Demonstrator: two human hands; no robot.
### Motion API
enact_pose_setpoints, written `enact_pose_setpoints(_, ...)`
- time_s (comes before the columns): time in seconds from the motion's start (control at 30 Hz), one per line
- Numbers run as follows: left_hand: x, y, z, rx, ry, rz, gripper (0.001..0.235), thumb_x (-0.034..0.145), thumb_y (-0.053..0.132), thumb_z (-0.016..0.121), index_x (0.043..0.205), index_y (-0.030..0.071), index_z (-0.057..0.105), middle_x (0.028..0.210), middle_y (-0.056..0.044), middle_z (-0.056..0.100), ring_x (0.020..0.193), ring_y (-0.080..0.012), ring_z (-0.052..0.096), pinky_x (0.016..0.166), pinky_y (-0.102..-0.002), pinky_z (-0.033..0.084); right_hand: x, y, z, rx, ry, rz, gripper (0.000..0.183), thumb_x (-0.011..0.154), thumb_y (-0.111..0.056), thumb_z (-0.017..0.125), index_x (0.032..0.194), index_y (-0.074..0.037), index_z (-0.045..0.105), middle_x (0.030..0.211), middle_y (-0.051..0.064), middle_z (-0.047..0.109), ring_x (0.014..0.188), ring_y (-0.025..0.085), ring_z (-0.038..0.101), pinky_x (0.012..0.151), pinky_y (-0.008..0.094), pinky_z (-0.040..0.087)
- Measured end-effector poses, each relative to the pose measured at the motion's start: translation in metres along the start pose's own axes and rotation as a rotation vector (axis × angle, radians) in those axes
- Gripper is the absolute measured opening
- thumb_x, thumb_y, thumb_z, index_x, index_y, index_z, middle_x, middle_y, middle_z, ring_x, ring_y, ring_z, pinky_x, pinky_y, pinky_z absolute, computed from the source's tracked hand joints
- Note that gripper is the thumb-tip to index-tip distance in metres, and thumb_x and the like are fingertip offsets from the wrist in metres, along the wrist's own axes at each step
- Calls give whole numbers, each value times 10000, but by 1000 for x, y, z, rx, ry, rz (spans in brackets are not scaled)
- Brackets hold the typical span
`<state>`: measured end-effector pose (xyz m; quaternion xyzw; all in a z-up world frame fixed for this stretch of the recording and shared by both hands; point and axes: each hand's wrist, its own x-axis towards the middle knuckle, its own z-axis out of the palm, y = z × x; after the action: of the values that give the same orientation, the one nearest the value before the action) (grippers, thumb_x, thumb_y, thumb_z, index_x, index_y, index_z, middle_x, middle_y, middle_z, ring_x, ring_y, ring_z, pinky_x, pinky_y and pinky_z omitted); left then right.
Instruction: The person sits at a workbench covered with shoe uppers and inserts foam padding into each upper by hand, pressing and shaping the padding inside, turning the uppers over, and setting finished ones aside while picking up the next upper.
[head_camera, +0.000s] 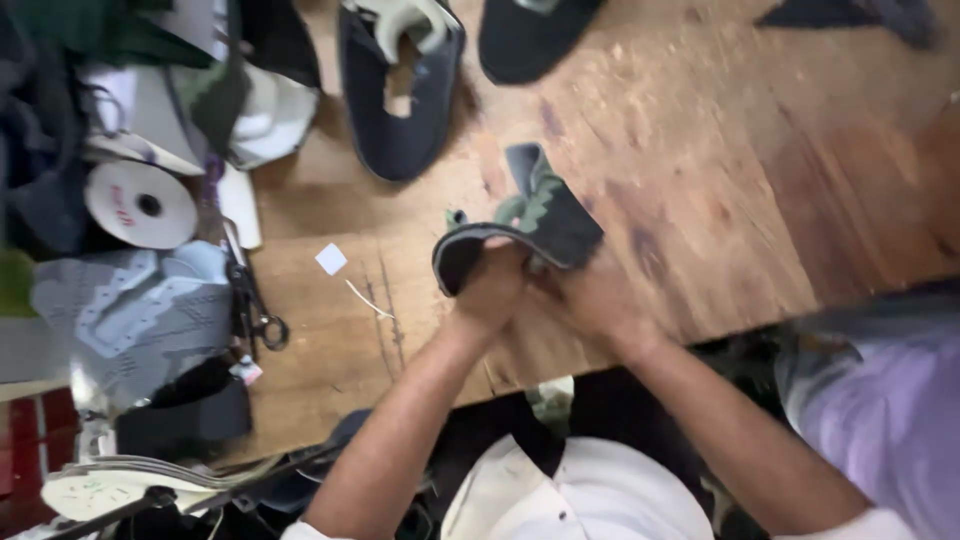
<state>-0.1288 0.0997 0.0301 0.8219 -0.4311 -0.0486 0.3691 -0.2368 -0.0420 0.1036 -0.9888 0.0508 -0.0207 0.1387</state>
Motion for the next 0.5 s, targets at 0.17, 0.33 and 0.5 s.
enact_pose_setpoints(0.17, 30, 6, -18, -86, -63, -43, 415, 902, 78, 479, 1269, 43, 669, 1304, -230, 659, 1257, -378, 614, 1072, -457, 470, 10, 3, 1, 1, 370, -301, 694, 782, -529, 669, 1195, 29, 665, 1258, 265, 646, 1171, 444, 608, 1013, 578, 458)
enact_pose_setpoints(0.33, 48, -34, 28, 77, -117, -42, 314, 959, 121, 471, 1152, 47, 708, 1161, -220, 701, 1117, -366, 675, 991, -451, 499, 39, 33, -35, -67, 55, -185, 481, 793, -488, 661, 1064, -98, 738, 1109, 193, 711, 1059, 397, 664, 923, 552, 510)
enact_pose_setpoints(0.5, 19, 13, 11, 324, -104, 86, 251, 926, 114, 517, 1025, 49, 739, 1048, -198, 714, 1055, -359, 674, 984, -432, 492, 54, 27, -38, 158, -9, -6, 339, 969, -371, 580, 1187, -198, 773, 1054, 165, 732, 982, 364, 705, 857, 485, 552)
